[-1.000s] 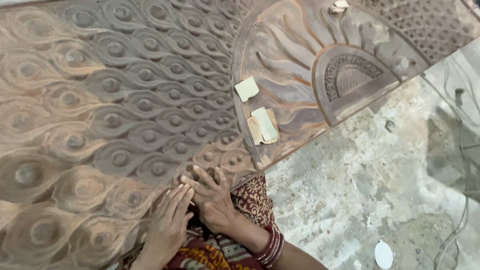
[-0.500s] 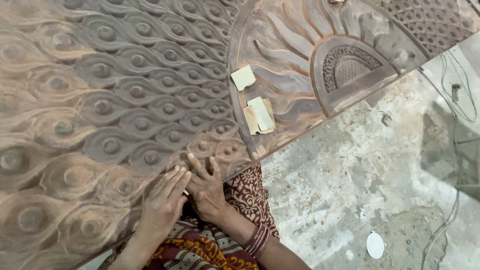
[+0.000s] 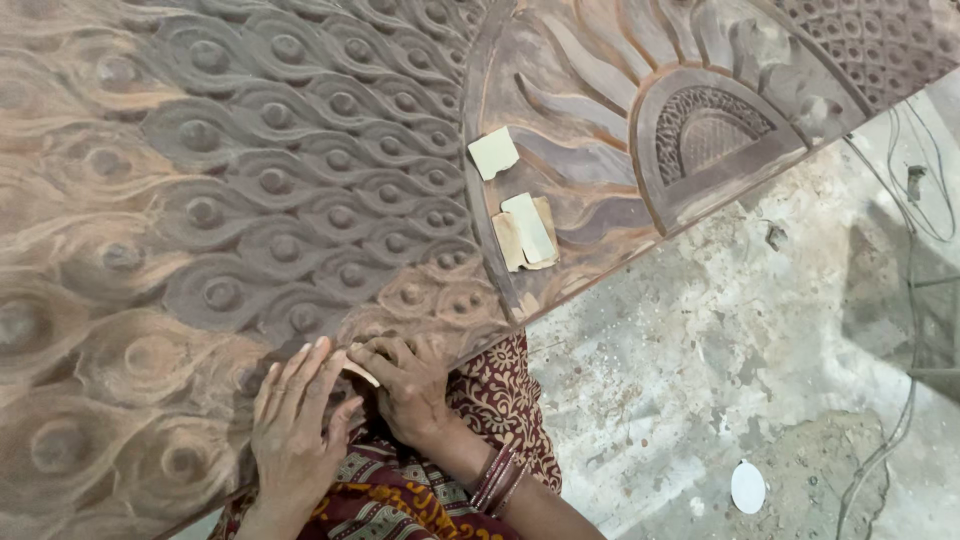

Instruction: The person sands a large carved wooden panel with a sanding block, moving methodically across the surface to smooth the intricate patterns.

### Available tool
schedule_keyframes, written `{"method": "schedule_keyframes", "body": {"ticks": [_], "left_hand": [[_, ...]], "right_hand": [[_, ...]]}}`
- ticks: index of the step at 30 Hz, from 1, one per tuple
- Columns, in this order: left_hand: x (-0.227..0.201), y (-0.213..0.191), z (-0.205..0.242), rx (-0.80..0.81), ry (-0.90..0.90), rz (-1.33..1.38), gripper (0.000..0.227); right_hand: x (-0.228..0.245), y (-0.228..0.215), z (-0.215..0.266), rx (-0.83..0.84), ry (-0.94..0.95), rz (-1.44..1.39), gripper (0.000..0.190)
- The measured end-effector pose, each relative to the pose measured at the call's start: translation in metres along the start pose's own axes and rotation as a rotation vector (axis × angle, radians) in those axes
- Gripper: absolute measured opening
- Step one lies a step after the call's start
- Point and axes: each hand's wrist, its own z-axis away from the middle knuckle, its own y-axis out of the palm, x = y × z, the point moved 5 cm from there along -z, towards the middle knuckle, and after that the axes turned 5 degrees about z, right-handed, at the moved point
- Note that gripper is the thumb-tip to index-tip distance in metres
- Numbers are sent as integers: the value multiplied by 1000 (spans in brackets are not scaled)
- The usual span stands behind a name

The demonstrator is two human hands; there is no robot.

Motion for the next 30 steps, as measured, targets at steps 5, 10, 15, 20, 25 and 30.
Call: {"method": "schedule_keyframes", "body": {"ticks": [5, 10, 15, 20, 25, 30], "left_hand": [[14, -1, 9, 90, 3, -102, 49], [16, 3, 18, 111, 33, -94, 46], [15, -2, 14, 77, 43, -62, 45], [16, 2, 18, 64, 46, -70, 44], [7, -6, 10, 79, 86, -41, 46], [-2, -16, 16, 96, 113, -77, 48]], "right_hand": [[7, -7, -8, 36, -19, 42, 33], [15, 7, -23, 51, -66, 24, 36], [14, 3, -23, 103, -37, 114, 36], [12, 5, -24, 5, -135, 73, 37], [16, 6, -27, 9, -64, 150, 28], [6, 6, -15, -16, -215, 207, 30]]}}
